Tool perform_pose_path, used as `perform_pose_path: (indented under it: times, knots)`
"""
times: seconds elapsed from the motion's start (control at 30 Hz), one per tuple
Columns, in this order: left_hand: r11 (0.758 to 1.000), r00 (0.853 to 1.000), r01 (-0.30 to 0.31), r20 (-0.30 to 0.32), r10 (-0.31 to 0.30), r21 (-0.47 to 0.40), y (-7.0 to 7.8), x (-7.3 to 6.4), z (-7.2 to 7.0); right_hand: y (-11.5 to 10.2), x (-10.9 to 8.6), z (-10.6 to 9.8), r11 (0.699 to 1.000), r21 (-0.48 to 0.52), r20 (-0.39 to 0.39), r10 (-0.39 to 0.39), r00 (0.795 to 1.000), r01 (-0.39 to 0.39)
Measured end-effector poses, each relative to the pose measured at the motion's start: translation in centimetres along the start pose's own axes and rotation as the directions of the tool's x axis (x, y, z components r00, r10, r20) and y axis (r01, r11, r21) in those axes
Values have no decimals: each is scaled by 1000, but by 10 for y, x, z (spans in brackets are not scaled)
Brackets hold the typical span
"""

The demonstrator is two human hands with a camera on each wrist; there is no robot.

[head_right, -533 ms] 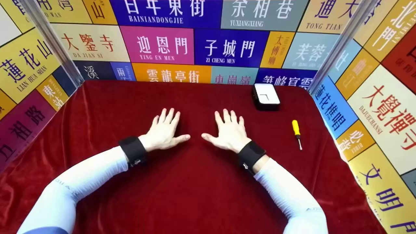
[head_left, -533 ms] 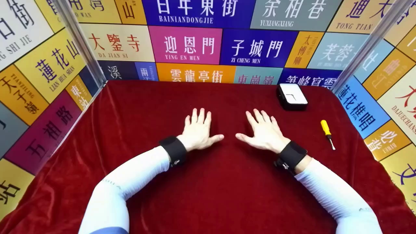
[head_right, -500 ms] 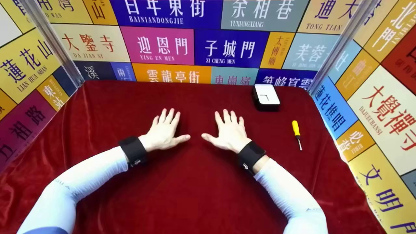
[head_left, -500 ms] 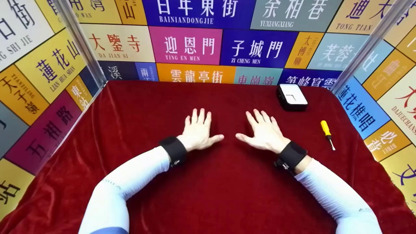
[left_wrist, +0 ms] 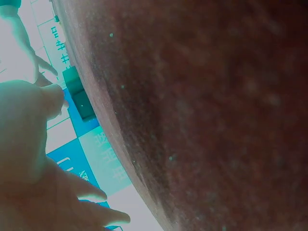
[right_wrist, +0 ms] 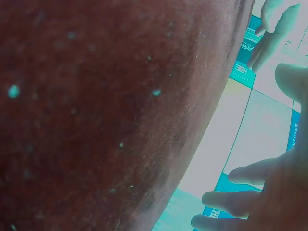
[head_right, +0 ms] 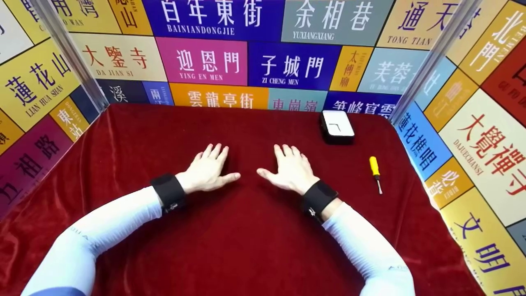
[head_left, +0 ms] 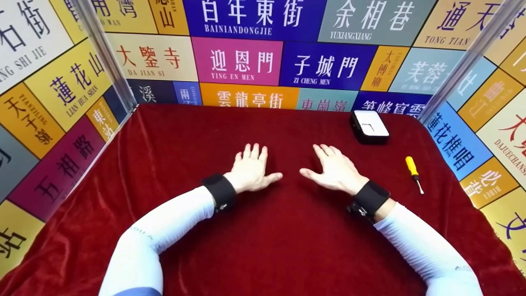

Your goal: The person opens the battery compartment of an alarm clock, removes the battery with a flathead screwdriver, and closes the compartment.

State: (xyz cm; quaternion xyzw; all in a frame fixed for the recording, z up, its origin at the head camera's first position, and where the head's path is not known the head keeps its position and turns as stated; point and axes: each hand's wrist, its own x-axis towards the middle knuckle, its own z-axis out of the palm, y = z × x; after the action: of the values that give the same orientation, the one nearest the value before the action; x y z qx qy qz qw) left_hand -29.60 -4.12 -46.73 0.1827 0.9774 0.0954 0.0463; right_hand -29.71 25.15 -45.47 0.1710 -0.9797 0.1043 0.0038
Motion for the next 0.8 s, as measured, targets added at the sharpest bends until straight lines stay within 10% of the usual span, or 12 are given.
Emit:
perform_pose_path:
  times: [0.8]
  knots:
    - [1000, 999, -3, -33, 4, 24, -2, 3, 2, 20, 0, -6, 996, 86, -6, -17, 1000, 18]
